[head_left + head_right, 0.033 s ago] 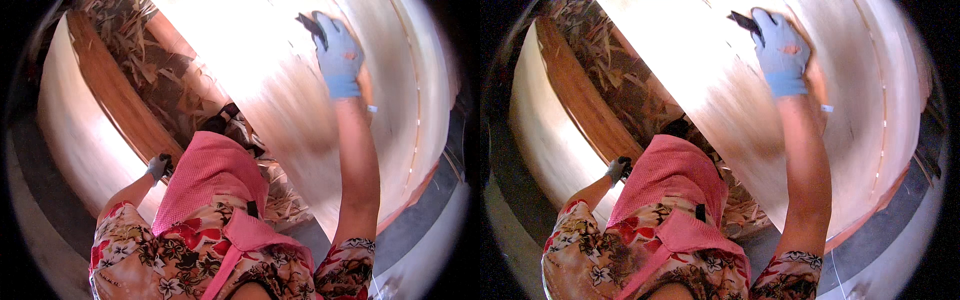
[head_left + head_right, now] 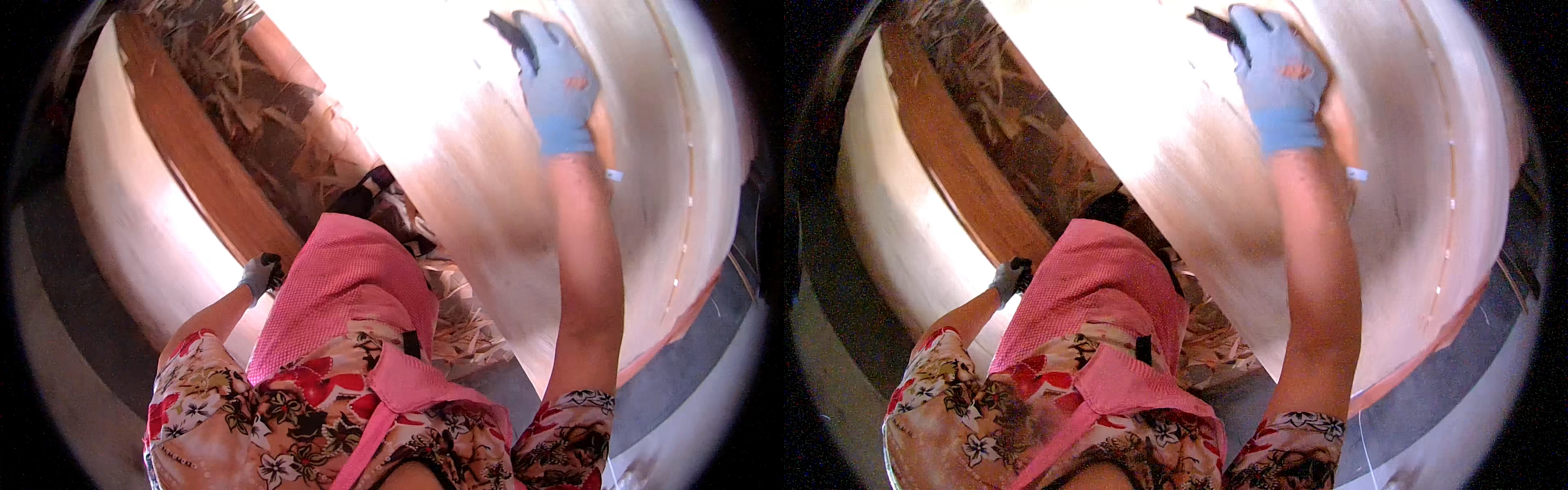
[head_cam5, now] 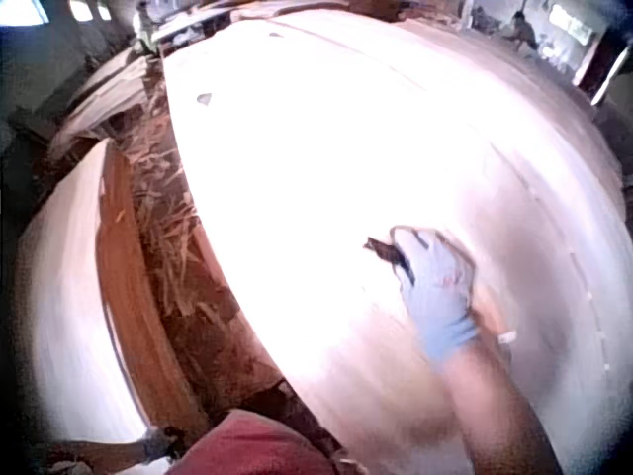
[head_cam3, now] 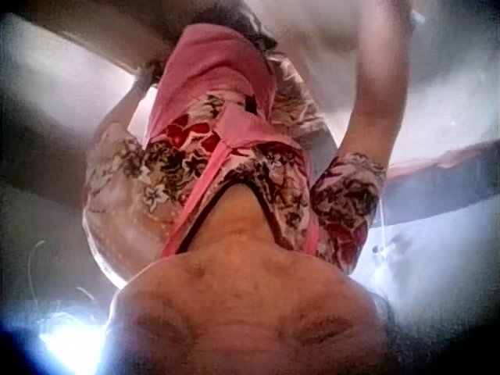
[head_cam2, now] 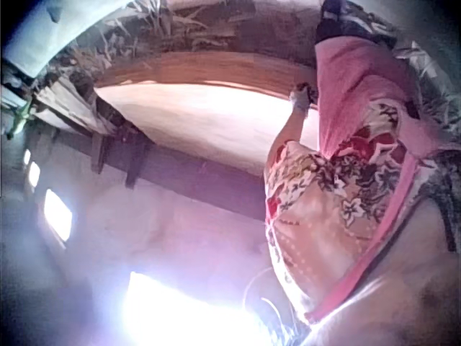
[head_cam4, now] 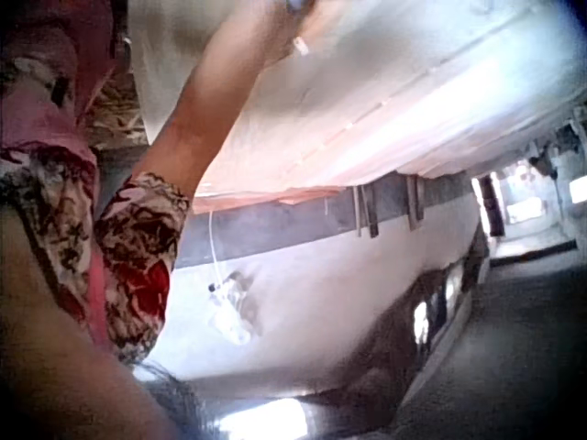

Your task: The person repairs large sheets of wood veneer by cutting away damaged sections with a utility knife, applying adhesive tape, and fitting new strips of veneer into the gaps.

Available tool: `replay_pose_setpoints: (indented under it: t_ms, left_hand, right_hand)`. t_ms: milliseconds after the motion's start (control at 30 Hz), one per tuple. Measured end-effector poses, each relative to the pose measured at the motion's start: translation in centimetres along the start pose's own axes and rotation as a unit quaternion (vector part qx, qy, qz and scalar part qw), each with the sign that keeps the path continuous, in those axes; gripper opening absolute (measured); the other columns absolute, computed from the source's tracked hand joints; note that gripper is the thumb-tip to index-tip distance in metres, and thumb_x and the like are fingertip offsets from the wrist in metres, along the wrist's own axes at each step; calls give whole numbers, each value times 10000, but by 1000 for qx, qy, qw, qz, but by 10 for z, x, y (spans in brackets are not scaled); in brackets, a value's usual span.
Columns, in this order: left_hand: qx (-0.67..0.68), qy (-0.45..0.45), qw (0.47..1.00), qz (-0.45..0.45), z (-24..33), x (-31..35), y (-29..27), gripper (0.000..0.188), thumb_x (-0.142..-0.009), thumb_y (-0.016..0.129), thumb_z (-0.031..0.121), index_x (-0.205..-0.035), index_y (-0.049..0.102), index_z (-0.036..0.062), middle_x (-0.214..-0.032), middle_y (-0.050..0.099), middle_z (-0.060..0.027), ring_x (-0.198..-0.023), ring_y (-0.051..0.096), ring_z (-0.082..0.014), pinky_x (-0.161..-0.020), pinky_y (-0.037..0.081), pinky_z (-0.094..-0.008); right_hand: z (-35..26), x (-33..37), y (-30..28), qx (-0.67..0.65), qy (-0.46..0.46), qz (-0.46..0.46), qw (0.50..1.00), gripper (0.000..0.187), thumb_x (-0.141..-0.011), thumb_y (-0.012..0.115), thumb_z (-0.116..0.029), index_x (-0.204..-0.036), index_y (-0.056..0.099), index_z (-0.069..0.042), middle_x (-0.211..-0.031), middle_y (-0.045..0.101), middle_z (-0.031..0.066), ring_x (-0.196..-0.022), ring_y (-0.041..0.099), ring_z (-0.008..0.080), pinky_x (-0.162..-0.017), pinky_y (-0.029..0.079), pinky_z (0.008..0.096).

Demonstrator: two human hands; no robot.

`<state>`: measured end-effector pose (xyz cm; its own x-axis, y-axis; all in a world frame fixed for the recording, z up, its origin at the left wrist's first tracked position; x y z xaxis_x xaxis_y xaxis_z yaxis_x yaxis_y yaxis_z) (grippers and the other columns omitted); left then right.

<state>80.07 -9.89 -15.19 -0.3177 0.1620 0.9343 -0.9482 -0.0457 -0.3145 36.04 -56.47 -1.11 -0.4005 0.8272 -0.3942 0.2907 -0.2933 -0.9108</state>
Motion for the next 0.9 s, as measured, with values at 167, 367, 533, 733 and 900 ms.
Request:
replay_pose_setpoints:
  t_ms: [167, 367, 533, 733, 900]
  left_hand:
    - [-210, 104, 972, 36, -3, 23, -7, 198, -979, 527, 98, -1131, 639, 39, -824, 681, -77, -624, 628, -147, -529, 524, -304]
    - [-63, 77, 995, -13, 34, -65, 19, 259, -976, 560, 186, -1211, 622, 98, -879, 683, -67, -618, 642, -152, -499, 512, -293]
    - [-81, 132, 988, 28, 47, -109, 64, 273, -956, 591, 205, -1202, 641, 97, -953, 715, -93, -731, 691, -187, -608, 542, -326]
    - [-6, 182, 983, -31, -49, -236, 93, 343, -919, 641, 242, -1214, 626, 67, -989, 727, -115, -879, 706, -254, -757, 554, -365]
    - [-92, 106, 987, -74, 25, -210, 128, 368, -925, 643, 260, -1233, 613, 62, -1091, 702, -150, -998, 675, -270, -850, 529, -367]
  right_hand:
    - [-30, -7, -15, -29, 12, 26, 999, 261, -803, 689, -108, -1058, 635, -125, -925, 635, 116, -867, 619, 340, -741, 489, 449]
    - [-3, -3, 11, 37, -48, 18, 998, 300, -917, 639, -165, -1215, 658, -128, -1128, 685, 108, -1005, 663, 291, -871, 531, 353]
    - [22, 18, 3, -42, -57, -14, 997, 311, -935, 577, -53, -1237, 644, -75, -1168, 693, 86, -1079, 666, 231, -922, 525, 359]
    - [12, 6, 0, -39, -1, -56, 998, 351, -923, 496, 50, -1246, 630, 17, -1229, 671, 132, -1146, 630, 227, -1018, 475, 343]
    - [5, 9, -9, -8, 35, -64, 997, 336, -941, 475, 27, -1245, 616, 44, -1230, 668, 139, -1133, 626, 234, -1038, 445, 344]
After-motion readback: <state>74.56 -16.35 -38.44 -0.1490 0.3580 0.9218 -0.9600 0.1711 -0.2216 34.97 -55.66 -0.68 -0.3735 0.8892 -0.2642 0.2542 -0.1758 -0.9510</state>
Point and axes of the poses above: each hand's wrist, its own x-axis away from the middle knuckle, its own y-axis out of the palm, z = x × y, the point moved 1 cm from there along -x, towards the middle knuckle
